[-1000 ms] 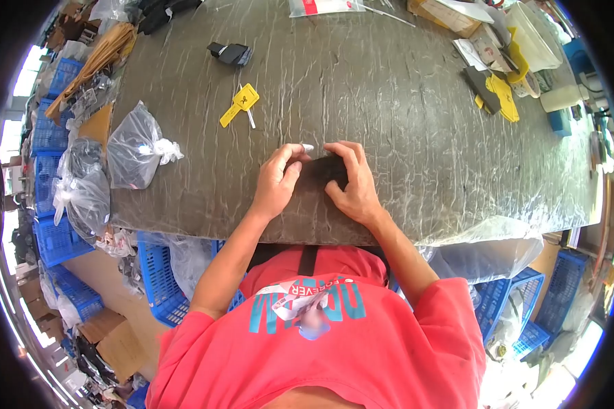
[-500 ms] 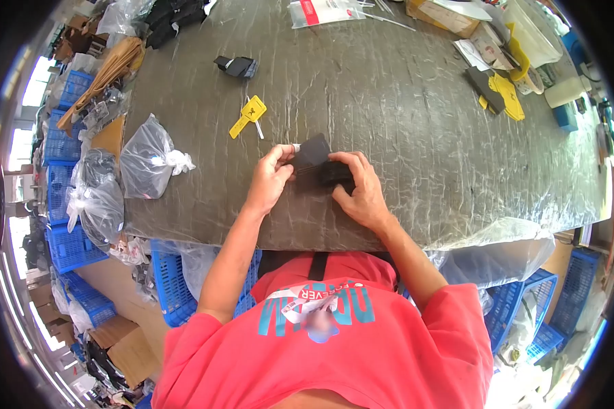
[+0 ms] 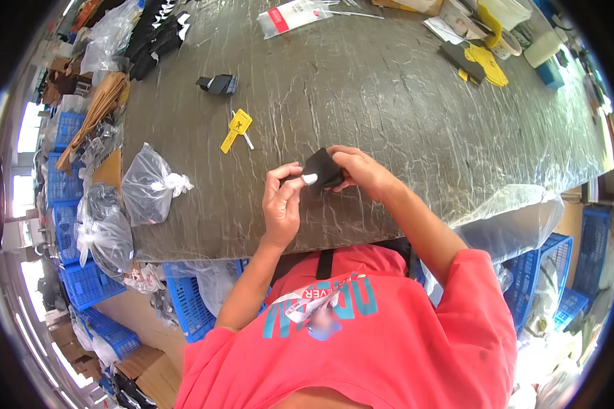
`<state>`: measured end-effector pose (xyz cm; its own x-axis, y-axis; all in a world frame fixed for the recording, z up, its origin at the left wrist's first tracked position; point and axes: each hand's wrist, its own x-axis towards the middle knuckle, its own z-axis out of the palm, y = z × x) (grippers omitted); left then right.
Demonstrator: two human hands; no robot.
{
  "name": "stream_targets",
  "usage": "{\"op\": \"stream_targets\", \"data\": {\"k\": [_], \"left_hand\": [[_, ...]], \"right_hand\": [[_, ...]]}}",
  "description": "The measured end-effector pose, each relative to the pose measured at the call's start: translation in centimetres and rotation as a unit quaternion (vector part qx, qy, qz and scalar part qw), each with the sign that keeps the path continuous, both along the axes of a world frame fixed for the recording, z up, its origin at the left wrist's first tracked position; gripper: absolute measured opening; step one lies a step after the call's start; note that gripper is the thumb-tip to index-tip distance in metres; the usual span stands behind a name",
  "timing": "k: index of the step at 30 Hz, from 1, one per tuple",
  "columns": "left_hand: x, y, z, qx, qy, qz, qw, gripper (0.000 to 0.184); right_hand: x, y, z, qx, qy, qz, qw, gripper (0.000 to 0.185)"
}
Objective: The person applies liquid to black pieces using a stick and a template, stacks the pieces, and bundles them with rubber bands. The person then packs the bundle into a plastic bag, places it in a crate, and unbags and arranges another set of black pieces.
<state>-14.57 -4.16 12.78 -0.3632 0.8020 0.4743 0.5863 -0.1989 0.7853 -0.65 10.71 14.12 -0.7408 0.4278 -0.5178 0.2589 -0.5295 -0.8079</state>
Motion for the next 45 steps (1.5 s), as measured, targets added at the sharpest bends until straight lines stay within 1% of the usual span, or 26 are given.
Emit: {"op": "stream_targets", "data": {"k": [2, 4, 7, 8, 9, 10, 11, 12, 14, 15, 17, 18, 19, 22, 23, 24, 28, 29, 30, 32, 35, 39, 42, 44, 45], "left_hand": [[0.0, -0.2, -0.4, -0.007, -0.009, -0.005, 1.000, 0.022], [-0.1, -0.4, -0.3, -0.012, -0.002, -0.005, 1.000, 0.019], [-0.5, -0.6, -0.7, -0.018, 0.019, -0.017, 1.000, 0.019], [-0.7, -0.9, -0.9, -0.020, 0.031, -0.019, 0.999, 0.020], [-0.7, -1.1, -0.9, -0.027, 0.017, -0.032, 0.999, 0.022], [-0.9, -1.5, -0.8, -0.052, -0.014, -0.075, 0.996, 0.030], [-1.1, -1.9, -0.4, -0.063, -0.023, -0.075, 0.995, 0.034], [-1.1, -2.0, 0.0, -0.075, -0.035, -0.079, 0.993, 0.038], [-1.0, -1.8, 0.8, -0.045, -0.047, -0.042, 0.997, 0.057], [-1.3, -1.6, 0.4, -0.045, -0.030, -0.056, 0.997, 0.068], [-0.9, -0.9, -0.5, -0.066, 0.008, -0.064, 0.996, 0.070], [-0.8, -0.5, -0.9, -0.075, 0.030, -0.069, 0.994, 0.071], [-0.5, -0.4, -1.3, -0.100, 0.076, -0.076, 0.989, 0.066], [0.8, 0.2, -2.2, -0.137, 0.138, -0.046, 0.980, 0.062], [0.9, 0.3, -2.5, -0.135, 0.141, -0.036, 0.980, 0.057], [1.0, 0.5, -2.1, -0.139, 0.138, -0.040, 0.980, 0.058], [2.1, 0.6, -2.2, -0.189, 0.238, 0.038, 0.952, 0.060], [2.3, 0.4, -2.2, -0.193, 0.238, 0.039, 0.951, 0.062], [2.2, 0.2, -2.6, -0.193, 0.234, 0.032, 0.952, 0.065], [2.0, -0.1, -2.0, -0.193, 0.228, 0.004, 0.954, 0.067], [1.4, -0.3, -0.9, -0.233, 0.170, -0.018, 0.957, 0.066], [0.4, -0.3, -1.0, -0.219, 0.189, -0.028, 0.957, 0.063], [0.8, 0.3, 1.0, -0.237, 0.116, -0.037, 0.964, 0.057], [0.5, 3.1, 4.1, -0.264, -0.016, -0.123, 0.957, 0.049], [0.2, 4.8, 4.3, -0.234, -0.118, -0.140, 0.955, 0.042]], "right_hand": [[0.1, -0.1, -0.2, -0.032, 0.014, -0.025, 0.999, 0.039], [0.0, -0.3, -0.3, -0.063, 0.016, -0.048, 0.997, 0.039], [0.2, 0.1, -0.2, -0.033, 0.040, 0.004, 0.999, 0.042], [0.1, -0.1, -0.4, 0.058, 0.028, 0.020, 0.998, 0.041], [0.2, -0.6, -0.8, 0.147, 0.018, 0.035, 0.988, 0.040], [0.2, -0.9, -1.2, 0.236, 0.008, 0.046, 0.971, 0.039], [0.2, -0.9, -0.8, 0.298, 0.013, 0.056, 0.953, 0.046], [0.2, -1.0, -0.4, 0.382, 0.041, 0.047, 0.922, 0.047], [0.4, -1.5, 0.3, 0.535, 0.086, 0.027, 0.840, 0.050], [0.7, -1.6, 0.0, 0.524, 0.083, 0.038, 0.847, 0.051], [1.2, -1.8, -0.9, 0.505, 0.078, 0.061, 0.857, 0.052], [1.3, -1.9, -1.2, 0.519, 0.077, 0.055, 0.849, 0.051], [1.3, -2.1, -1.4, 0.535, 0.076, 0.048, 0.840, 0.051], [0.8, -2.7, -1.9, 0.595, 0.096, 0.001, 0.798, 0.049], [0.7, -2.8, -1.7, 0.594, 0.092, 0.003, 0.799, 0.050], [0.6, -2.9, -1.4, 0.595, 0.087, 0.004, 0.799, 0.051], [0.5, -2.7, -2.1, 0.598, 0.058, 0.055, 0.797, 0.042], [0.4, -2.7, -2.0, 0.596, 0.062, 0.059, 0.799, 0.037], [0.4, -2.6, -1.5, 0.601, 0.076, 0.053, 0.794, 0.034], [0.1, -2.3, -1.1, 0.605, 0.065, 0.077, 0.790, 0.033], [-0.2, -1.7, -1.1, 0.614, 0.080, 0.087, 0.780, 0.032], [-0.3, -1.3, -1.5, 0.636, 0.105, 0.094, 0.759, 0.034], [0.5, -0.5, -1.4, 0.585, 0.106, 0.099, 0.798, 0.035], [2.6, 1.6, -0.6, 0.516, 0.095, 0.070, 0.849, 0.038], [3.7, 2.8, -0.4, 0.479, 0.091, 0.057, 0.871, 0.039]]}}
